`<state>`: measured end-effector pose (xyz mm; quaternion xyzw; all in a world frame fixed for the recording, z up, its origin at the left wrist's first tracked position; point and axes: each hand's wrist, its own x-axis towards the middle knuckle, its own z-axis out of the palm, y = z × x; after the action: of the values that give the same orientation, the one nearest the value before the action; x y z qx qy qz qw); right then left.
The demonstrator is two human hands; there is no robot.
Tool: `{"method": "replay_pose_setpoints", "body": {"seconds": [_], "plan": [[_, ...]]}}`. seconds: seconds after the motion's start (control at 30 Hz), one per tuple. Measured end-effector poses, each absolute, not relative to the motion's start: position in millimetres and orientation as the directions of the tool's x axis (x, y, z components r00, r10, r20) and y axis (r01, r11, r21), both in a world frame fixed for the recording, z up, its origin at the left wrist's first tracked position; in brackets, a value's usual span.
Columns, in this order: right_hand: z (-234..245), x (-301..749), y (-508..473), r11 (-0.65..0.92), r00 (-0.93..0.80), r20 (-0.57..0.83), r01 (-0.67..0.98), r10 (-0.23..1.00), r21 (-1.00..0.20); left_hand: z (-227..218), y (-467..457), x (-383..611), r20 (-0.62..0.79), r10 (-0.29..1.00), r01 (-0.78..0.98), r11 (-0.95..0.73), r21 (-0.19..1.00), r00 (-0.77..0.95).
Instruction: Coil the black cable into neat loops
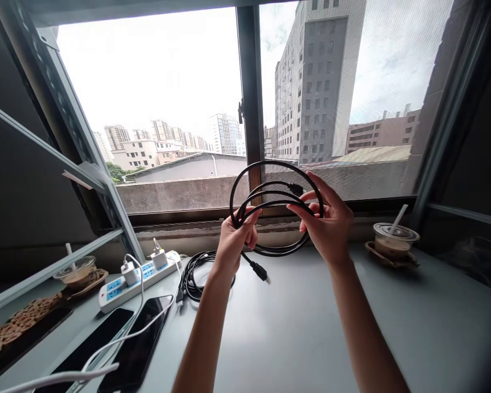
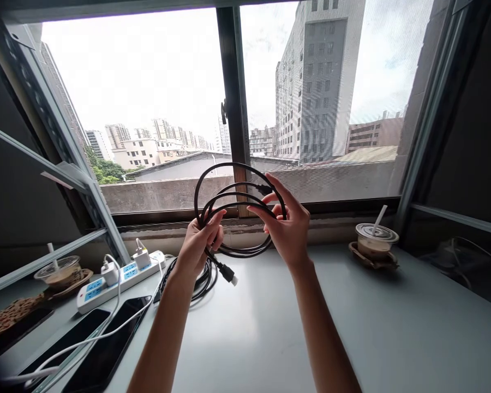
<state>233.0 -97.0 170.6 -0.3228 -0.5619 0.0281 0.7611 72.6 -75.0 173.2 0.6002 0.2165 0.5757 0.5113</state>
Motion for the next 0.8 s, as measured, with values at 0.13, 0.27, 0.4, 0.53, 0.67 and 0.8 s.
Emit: {"method": "replay_pose_setpoints", "body": {"seconds": [0.13,0.27,0.4,0.53,0.67,0.8], "plan": [[169,234,-89,0.788,0.349,0.809,0.243,0.472,-0.565,173,-74,71,0.442,0.849,-0.347,-0.338,0.875,0.289],[169,235,-89,0.763,0.277,0.811,0.284,0.515,-0.581,170,-69,70,0.431,0.842,-0.428,-0.276,0.861,0.325],[168,234,-90,0.732,0.285,0.839,0.411,0.464,-0.544,170,-64,68,0.367,0.836,-0.537,-0.104,0.837,0.409],[166,234,-86,0.704,0.276,0.876,0.522,0.395,-0.482,172,-60,66,0.263,0.813,-0.562,0.093,0.822,0.519],[166,236,-85,0.686,0.234,0.908,0.596,0.347,-0.416,173,-61,63,0.293,0.774,-0.538,0.072,0.84,0.562],[166,235,-84,0.623,0.195,0.932,0.7,0.305,-0.35,172,-67,63,0.33,0.798,-0.478,-0.06,0.876,0.505]]}}
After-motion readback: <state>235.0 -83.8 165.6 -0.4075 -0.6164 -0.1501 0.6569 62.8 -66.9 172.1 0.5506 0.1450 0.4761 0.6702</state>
